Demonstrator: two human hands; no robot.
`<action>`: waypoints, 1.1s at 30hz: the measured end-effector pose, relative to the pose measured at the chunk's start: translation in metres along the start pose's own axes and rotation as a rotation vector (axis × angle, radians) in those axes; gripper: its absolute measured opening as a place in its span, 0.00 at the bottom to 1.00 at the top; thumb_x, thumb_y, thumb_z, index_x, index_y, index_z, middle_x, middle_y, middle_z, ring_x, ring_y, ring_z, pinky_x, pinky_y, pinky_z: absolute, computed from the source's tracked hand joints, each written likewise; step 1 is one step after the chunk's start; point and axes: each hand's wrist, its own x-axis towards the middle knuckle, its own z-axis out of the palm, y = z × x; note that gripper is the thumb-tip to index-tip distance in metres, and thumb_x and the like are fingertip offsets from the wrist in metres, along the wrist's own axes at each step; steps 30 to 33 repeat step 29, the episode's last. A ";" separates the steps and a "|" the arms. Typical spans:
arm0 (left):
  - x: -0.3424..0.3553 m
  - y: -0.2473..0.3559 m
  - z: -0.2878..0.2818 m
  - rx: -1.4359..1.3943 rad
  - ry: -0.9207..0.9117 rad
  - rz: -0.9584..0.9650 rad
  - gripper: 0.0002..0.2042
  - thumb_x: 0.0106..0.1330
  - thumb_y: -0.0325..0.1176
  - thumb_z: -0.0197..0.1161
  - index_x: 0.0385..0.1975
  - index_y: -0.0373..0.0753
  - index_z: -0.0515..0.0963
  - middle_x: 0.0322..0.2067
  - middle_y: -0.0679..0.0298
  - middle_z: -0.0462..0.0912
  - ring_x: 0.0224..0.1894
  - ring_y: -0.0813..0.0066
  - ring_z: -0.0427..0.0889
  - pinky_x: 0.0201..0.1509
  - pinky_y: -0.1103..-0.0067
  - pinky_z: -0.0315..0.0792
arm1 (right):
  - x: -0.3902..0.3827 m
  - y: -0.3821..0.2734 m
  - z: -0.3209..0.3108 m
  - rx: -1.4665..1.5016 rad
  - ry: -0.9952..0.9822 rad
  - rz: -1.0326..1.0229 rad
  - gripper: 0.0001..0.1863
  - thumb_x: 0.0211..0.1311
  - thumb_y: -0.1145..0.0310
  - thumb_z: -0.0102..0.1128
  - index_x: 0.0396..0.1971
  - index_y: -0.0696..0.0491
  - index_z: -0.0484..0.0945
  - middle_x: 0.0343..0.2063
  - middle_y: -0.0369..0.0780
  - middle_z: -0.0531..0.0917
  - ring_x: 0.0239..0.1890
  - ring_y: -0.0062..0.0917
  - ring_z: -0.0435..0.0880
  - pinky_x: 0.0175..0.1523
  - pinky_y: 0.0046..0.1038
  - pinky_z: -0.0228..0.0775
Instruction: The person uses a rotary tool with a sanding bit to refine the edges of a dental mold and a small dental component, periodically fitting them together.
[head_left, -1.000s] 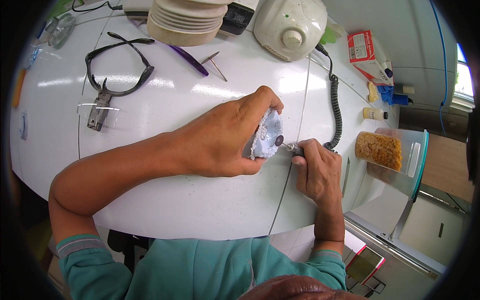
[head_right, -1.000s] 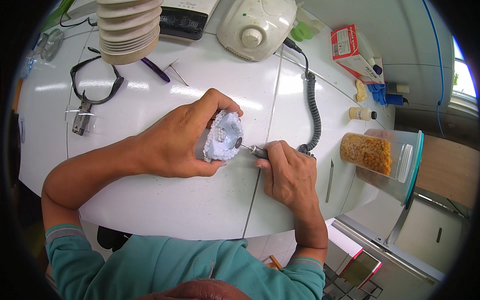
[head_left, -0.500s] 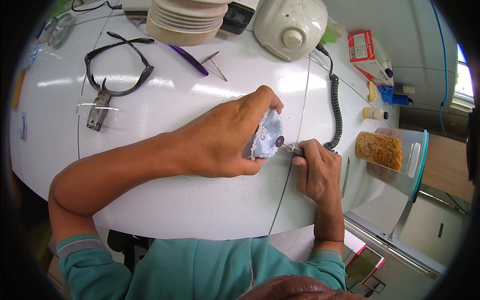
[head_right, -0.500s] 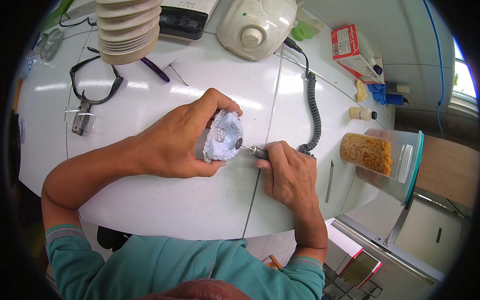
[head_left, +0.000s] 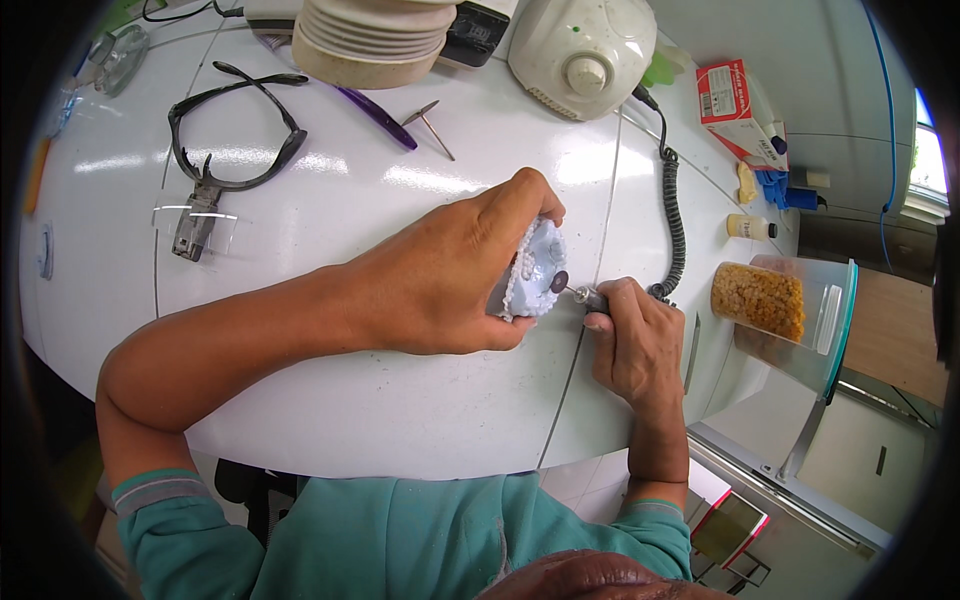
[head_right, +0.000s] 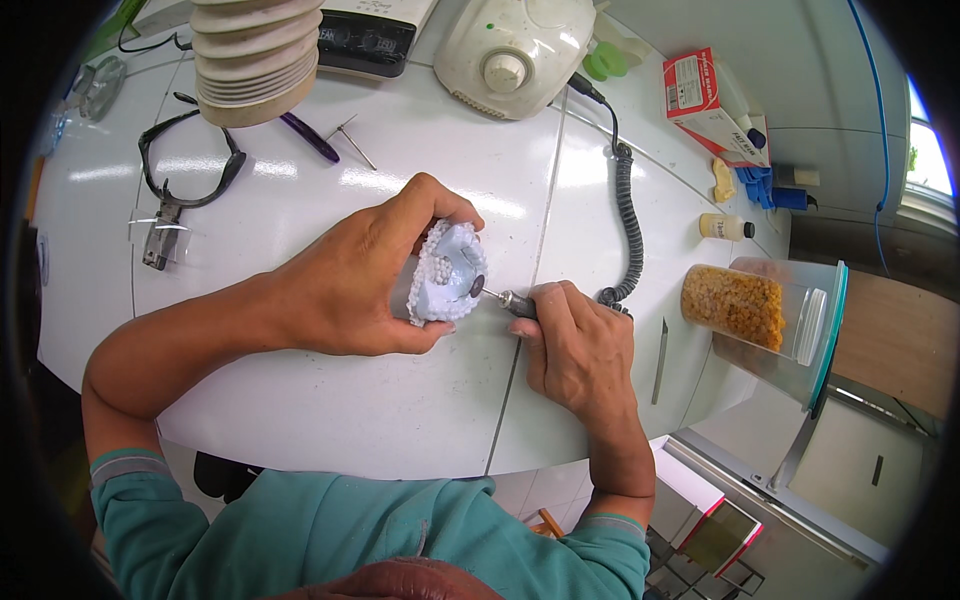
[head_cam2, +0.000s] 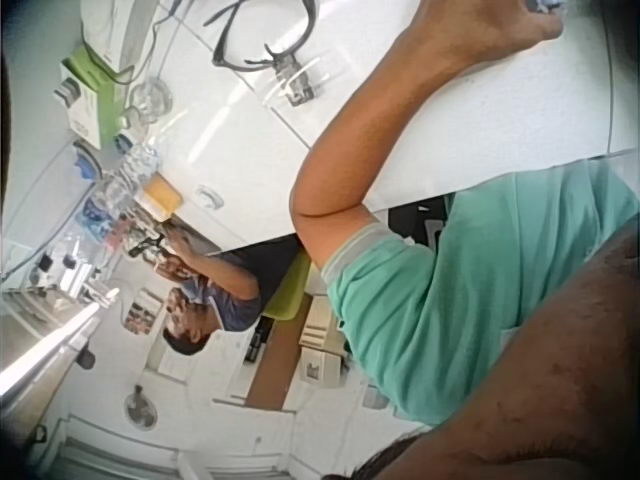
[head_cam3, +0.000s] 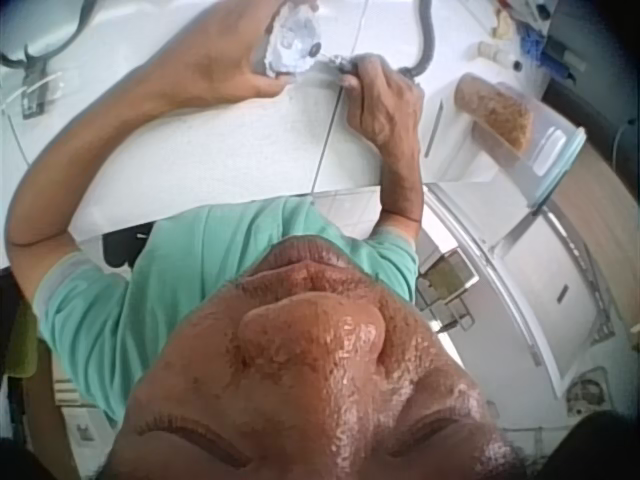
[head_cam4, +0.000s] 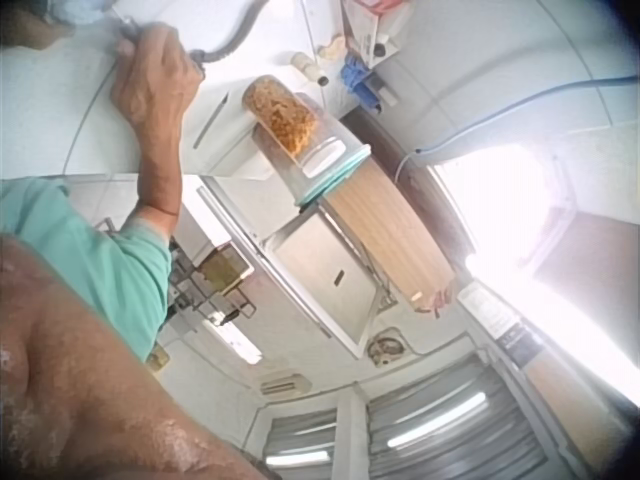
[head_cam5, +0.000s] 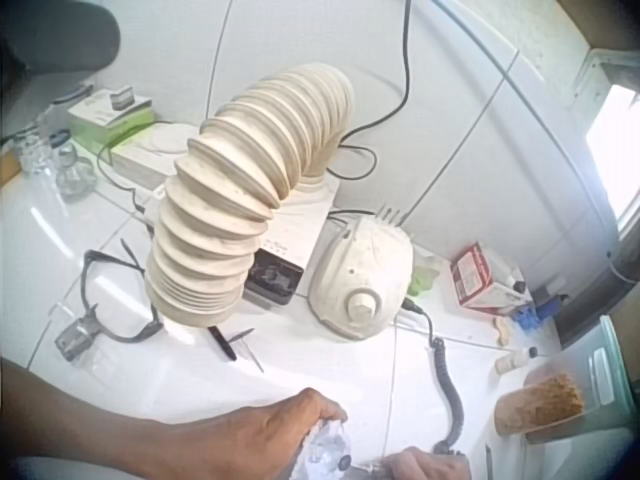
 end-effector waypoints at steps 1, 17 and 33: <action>0.000 0.000 0.000 0.001 0.004 -0.001 0.38 0.55 0.27 0.84 0.63 0.34 0.65 0.55 0.48 0.81 0.58 0.48 0.87 0.64 0.63 0.80 | 0.000 0.000 0.000 0.000 0.001 0.000 0.16 0.78 0.56 0.68 0.39 0.54 0.78 0.27 0.39 0.81 0.22 0.35 0.82 0.28 0.35 0.72; -0.002 -0.003 0.005 0.053 0.025 0.022 0.40 0.53 0.28 0.86 0.61 0.38 0.62 0.59 0.50 0.77 0.60 0.49 0.84 0.65 0.64 0.79 | 0.000 -0.001 0.003 -0.005 0.039 -0.002 0.16 0.77 0.57 0.69 0.37 0.55 0.78 0.26 0.39 0.79 0.22 0.34 0.81 0.28 0.34 0.71; -0.001 -0.004 0.007 0.059 0.035 0.043 0.41 0.53 0.28 0.86 0.60 0.39 0.61 0.60 0.49 0.77 0.60 0.49 0.84 0.66 0.63 0.79 | 0.000 -0.001 0.002 -0.024 0.025 -0.004 0.16 0.77 0.57 0.68 0.38 0.54 0.78 0.27 0.38 0.80 0.22 0.34 0.82 0.28 0.34 0.72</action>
